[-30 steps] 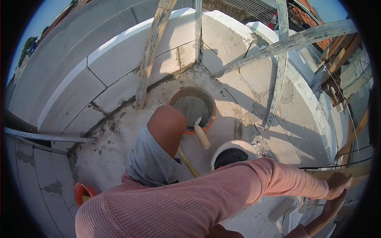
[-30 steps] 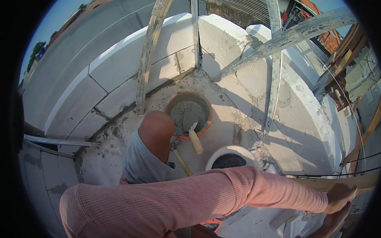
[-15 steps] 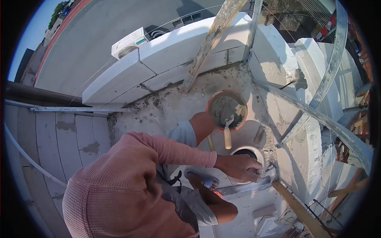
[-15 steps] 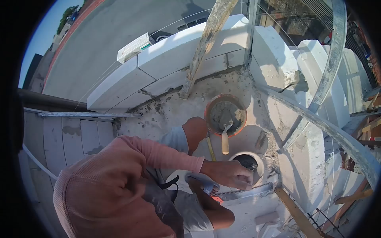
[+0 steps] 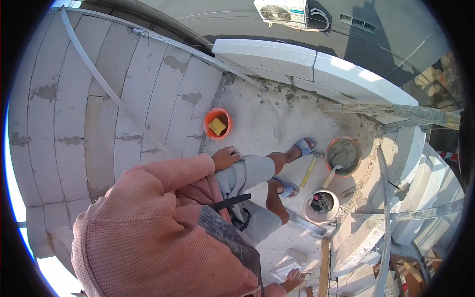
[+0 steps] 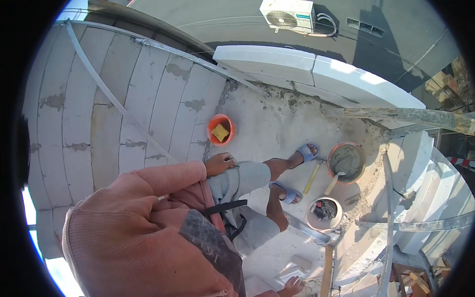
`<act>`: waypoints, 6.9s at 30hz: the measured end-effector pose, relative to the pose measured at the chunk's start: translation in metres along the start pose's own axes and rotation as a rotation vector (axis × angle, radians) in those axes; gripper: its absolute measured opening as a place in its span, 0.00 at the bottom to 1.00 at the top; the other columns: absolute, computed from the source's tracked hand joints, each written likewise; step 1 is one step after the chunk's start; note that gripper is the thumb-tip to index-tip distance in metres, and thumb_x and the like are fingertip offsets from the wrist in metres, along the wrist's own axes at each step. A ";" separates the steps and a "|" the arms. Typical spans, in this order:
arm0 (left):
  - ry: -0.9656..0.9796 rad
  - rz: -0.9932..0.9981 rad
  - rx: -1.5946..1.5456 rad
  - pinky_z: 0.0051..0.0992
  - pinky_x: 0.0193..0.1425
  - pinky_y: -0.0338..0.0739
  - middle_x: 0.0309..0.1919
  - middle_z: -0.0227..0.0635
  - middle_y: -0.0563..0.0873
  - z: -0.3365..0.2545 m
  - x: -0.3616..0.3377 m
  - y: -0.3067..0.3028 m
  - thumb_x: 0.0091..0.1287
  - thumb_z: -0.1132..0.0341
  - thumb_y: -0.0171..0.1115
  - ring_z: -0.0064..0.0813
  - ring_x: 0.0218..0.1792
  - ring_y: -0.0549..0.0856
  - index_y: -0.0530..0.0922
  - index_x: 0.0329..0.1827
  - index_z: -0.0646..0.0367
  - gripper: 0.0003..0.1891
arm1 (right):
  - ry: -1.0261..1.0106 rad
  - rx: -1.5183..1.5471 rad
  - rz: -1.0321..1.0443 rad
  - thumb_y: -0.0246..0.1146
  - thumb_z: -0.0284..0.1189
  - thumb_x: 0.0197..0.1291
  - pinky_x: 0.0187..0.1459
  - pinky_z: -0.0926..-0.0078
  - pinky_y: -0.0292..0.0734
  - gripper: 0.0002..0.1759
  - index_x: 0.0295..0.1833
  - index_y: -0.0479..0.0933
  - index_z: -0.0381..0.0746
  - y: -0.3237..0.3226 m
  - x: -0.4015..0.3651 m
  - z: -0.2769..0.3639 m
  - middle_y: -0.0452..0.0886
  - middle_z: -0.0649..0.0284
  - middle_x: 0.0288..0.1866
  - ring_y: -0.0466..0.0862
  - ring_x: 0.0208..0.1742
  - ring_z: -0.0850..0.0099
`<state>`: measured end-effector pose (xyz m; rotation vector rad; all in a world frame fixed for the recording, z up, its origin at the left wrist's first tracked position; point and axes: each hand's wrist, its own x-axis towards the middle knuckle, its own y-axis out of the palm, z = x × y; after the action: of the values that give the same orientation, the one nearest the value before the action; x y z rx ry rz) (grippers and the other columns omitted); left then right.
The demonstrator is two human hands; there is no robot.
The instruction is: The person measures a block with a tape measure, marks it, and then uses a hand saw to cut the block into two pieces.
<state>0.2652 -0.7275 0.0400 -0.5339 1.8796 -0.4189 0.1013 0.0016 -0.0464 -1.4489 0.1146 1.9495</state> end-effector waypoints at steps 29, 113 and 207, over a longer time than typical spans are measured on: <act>-0.545 -0.592 -1.692 0.35 0.56 0.81 0.52 0.35 0.84 0.157 0.060 -0.310 0.73 0.57 0.62 0.30 0.52 0.84 0.74 0.59 0.53 0.17 | -0.711 -1.455 0.953 0.59 0.36 0.75 0.44 0.75 0.79 0.19 0.57 0.80 0.30 0.609 -0.591 -0.222 0.85 0.59 0.41 0.84 0.40 0.72; 0.090 -1.342 -1.083 0.20 0.38 0.74 0.39 0.26 0.82 0.148 0.241 -0.505 0.77 0.63 0.60 0.15 0.35 0.77 0.81 0.63 0.65 0.18 | -0.925 -1.724 2.074 0.64 0.39 0.67 0.48 0.57 0.79 0.18 0.53 0.84 0.38 0.921 -0.744 -0.670 0.87 0.45 0.43 0.87 0.43 0.48; 0.301 -1.069 -1.685 0.18 0.36 0.81 0.50 0.42 0.88 0.133 0.275 -0.502 0.71 0.72 0.63 0.17 0.35 0.85 0.70 0.64 0.57 0.20 | -1.464 -1.308 2.154 0.64 0.25 0.63 0.46 0.54 0.82 0.13 0.53 0.83 0.39 0.933 -0.745 -0.695 0.83 0.47 0.46 0.86 0.44 0.48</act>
<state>0.3857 -1.3030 0.0419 -2.7069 1.6666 0.6296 0.2298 -1.3709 0.0436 -0.4156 0.2051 -1.4013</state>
